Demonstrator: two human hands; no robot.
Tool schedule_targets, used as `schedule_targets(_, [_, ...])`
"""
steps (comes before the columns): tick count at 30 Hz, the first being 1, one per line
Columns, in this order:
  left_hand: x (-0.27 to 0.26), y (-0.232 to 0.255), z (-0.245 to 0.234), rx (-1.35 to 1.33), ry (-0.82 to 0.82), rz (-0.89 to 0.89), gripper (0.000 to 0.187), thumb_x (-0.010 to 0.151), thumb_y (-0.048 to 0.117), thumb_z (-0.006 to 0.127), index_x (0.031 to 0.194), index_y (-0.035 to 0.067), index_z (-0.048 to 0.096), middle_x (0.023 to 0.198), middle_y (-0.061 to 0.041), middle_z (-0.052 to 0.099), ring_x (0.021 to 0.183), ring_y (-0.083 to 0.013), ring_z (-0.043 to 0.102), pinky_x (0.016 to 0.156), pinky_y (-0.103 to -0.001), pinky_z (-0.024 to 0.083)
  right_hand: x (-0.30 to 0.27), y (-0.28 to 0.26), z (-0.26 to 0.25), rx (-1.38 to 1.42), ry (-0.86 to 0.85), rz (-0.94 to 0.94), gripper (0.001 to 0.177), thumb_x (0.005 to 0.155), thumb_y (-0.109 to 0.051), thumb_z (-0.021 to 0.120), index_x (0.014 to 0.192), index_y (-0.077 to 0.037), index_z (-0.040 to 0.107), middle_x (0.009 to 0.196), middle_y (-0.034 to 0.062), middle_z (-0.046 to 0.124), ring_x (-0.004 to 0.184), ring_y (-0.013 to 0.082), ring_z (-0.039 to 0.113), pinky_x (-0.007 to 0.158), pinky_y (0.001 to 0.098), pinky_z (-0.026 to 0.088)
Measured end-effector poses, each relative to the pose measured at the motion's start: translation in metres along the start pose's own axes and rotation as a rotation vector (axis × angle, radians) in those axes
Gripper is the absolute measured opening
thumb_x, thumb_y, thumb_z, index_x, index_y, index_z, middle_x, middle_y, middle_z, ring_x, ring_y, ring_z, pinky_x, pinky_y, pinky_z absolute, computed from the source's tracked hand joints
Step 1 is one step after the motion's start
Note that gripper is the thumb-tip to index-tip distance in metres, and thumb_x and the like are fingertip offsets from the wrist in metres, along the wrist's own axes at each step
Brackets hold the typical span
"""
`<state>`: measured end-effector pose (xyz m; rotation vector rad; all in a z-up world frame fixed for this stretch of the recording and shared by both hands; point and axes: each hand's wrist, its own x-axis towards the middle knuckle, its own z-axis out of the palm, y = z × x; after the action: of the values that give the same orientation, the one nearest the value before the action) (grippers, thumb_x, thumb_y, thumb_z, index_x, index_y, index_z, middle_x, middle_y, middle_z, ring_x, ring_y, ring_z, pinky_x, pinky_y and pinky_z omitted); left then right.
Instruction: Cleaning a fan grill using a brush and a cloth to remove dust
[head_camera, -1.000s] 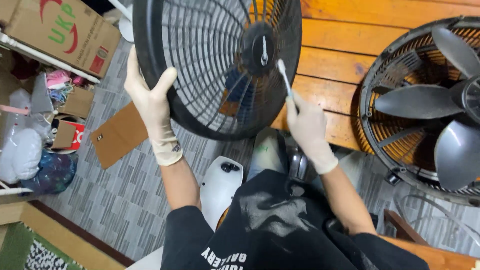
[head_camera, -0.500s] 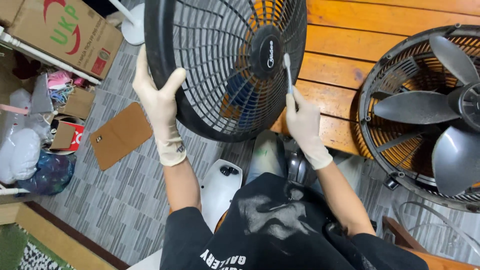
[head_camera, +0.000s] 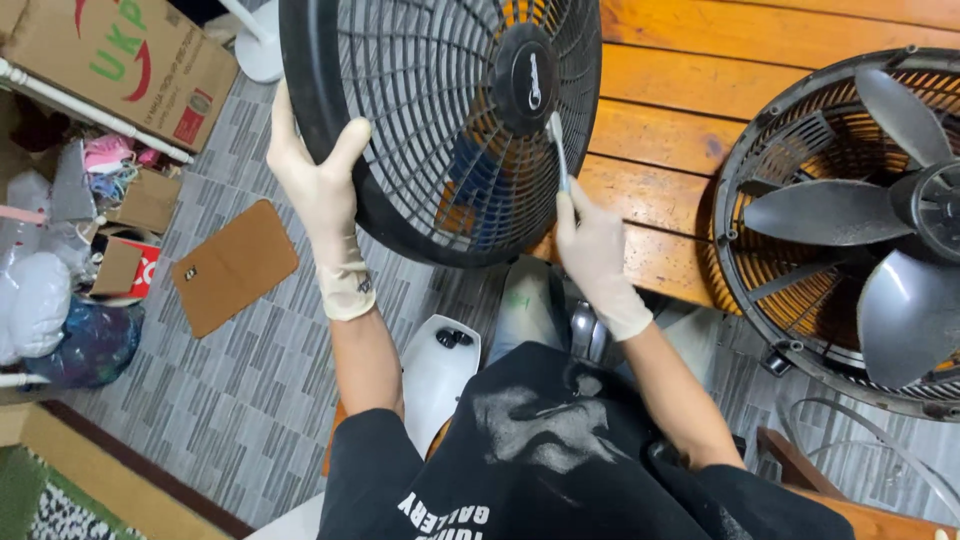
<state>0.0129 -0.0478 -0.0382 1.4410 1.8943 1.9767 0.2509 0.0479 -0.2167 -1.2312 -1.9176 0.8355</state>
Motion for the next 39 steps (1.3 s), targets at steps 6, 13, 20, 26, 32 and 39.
schedule_targets(6, [-0.003, 0.005, 0.004, -0.032, -0.019, 0.006, 0.06, 0.088, 0.027, 0.08, 0.137, 0.004, 0.054, 0.123, -0.008, 0.064, 0.112, -0.0207, 0.062, 0.1, -0.035, 0.054, -0.018, -0.006, 0.002, 0.049, -0.037, 0.018, 0.039, 0.105, -0.028, 0.052, 0.138, -0.015, 0.068, 0.058, 0.0149, 0.058, 0.049, 0.0279, 0.054, 0.057, 0.0423, 0.043])
schedule_targets(13, [-0.006, 0.002, 0.007, -0.05, 0.018, 0.007, 0.059, 0.09, 0.018, 0.077, 0.141, 0.004, 0.052, 0.129, -0.009, 0.063, 0.119, -0.0227, 0.061, 0.106, -0.037, 0.053, -0.061, -0.021, 0.009, 0.13, -0.082, 0.021, 0.041, 0.101, -0.031, 0.057, 0.137, -0.014, 0.066, 0.12, 0.01, 0.076, 0.095, 0.0202, 0.077, 0.082, 0.0331, 0.056])
schedule_targets(20, [-0.008, 0.003, 0.009, -0.031, 0.066, -0.026, 0.057, 0.085, 0.018, 0.076, 0.136, 0.006, 0.056, 0.116, -0.004, 0.062, 0.104, -0.0166, 0.058, 0.094, -0.031, 0.052, -0.001, 0.009, 0.008, 0.076, -0.002, 0.025, 0.042, 0.106, -0.026, 0.05, 0.139, -0.009, 0.067, 0.069, 0.0118, 0.071, 0.051, 0.0188, 0.052, 0.053, 0.0388, 0.041])
schedule_targets(26, [-0.023, -0.028, 0.007, -0.149, 0.119, -0.009, 0.071, 0.083, 0.009, 0.083, 0.144, -0.001, 0.048, 0.132, -0.013, 0.062, 0.12, -0.0216, 0.061, 0.109, -0.035, 0.052, 0.004, 0.006, -0.011, 0.27, -0.091, 0.115, 0.032, 0.107, -0.023, 0.043, 0.088, -0.012, 0.067, 0.057, -0.0014, 0.053, 0.057, 0.0091, 0.047, 0.06, 0.0294, 0.037])
schedule_targets(32, [-0.08, 0.038, 0.043, -0.074, 0.148, 0.101, 0.053, 0.068, 0.01, 0.087, 0.116, 0.005, 0.066, 0.085, -0.009, 0.065, 0.077, -0.0099, 0.06, 0.066, -0.027, 0.052, -0.013, 0.059, -0.022, 0.678, 0.09, 0.3, 0.032, 0.111, -0.024, 0.051, 0.099, -0.001, 0.068, 0.058, 0.015, 0.06, 0.033, 0.0236, 0.056, 0.02, 0.0311, 0.04])
schedule_targets(39, [-0.137, 0.038, 0.096, 0.156, -0.116, 0.717, 0.017, 0.07, 0.017, 0.072, 0.087, 0.016, 0.068, 0.062, 0.001, 0.05, 0.049, -0.0185, 0.051, 0.051, -0.032, 0.043, -0.045, 0.029, -0.15, 0.925, 0.52, 0.452, 0.05, 0.091, -0.071, 0.04, 0.079, -0.024, 0.053, 0.074, -0.0033, 0.057, 0.063, 0.0137, 0.064, 0.056, 0.0278, 0.059])
